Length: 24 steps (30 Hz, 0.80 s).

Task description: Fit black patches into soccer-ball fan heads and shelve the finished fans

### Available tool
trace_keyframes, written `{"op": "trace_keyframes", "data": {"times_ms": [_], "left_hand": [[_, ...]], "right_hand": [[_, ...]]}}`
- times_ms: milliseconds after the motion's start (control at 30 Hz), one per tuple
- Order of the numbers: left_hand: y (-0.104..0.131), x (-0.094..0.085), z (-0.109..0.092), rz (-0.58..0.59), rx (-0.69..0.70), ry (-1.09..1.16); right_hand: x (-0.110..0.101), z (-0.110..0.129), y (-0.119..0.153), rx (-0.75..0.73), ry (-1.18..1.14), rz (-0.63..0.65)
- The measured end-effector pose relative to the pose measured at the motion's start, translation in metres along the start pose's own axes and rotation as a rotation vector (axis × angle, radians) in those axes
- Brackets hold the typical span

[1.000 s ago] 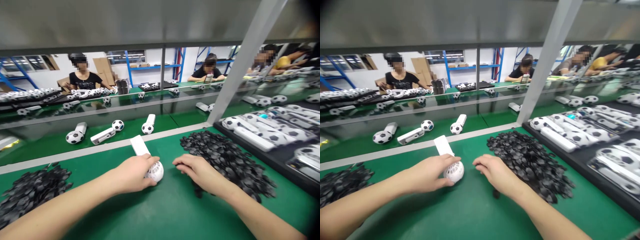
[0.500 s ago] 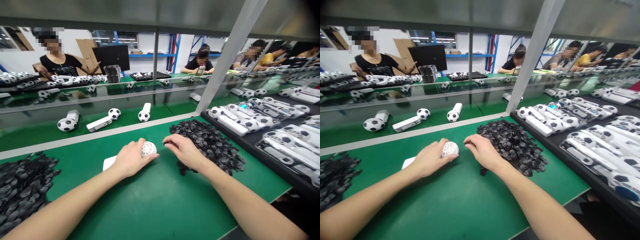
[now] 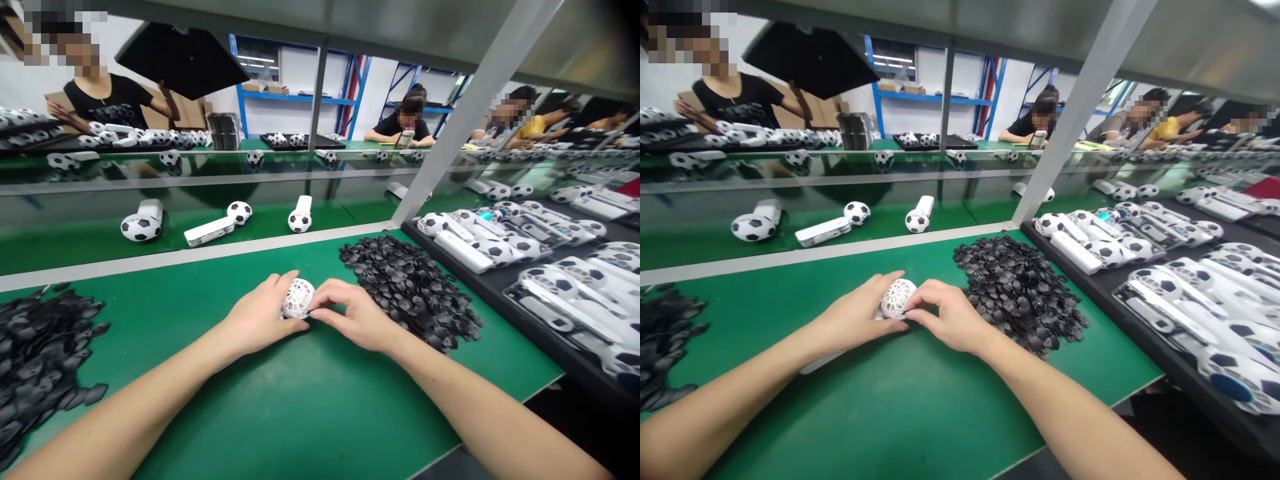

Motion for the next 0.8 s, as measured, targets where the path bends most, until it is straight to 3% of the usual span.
{"op": "trace_keyframes", "data": {"times_ms": [300,500,633,800], "left_hand": [[-0.002,-0.005,-0.005,-0.043,0.042,0.044],[-0.002,-0.008,-0.006,-0.058,0.055,0.024],[-0.002,-0.006,-0.007,-0.051,0.064,0.017],[-0.002,-0.003,-0.006,-0.056,0.067,0.020]], "right_hand": [[0.011,-0.011,0.000,0.144,-0.109,-0.143],[0.018,-0.027,0.001,0.300,-0.333,-0.082],[0.025,-0.027,-0.002,0.282,-0.485,0.002],[0.023,-0.031,-0.002,0.277,-0.464,-0.021]]}}
Point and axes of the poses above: each hand's wrist, its own y-axis away from the middle knuckle, its own x-axis out of the palm, z = x × y, the point moved 6 cm from there along -y, towards the middle knuckle, and after that the axes turned 3 degrees about z, right-handed, at the moved point
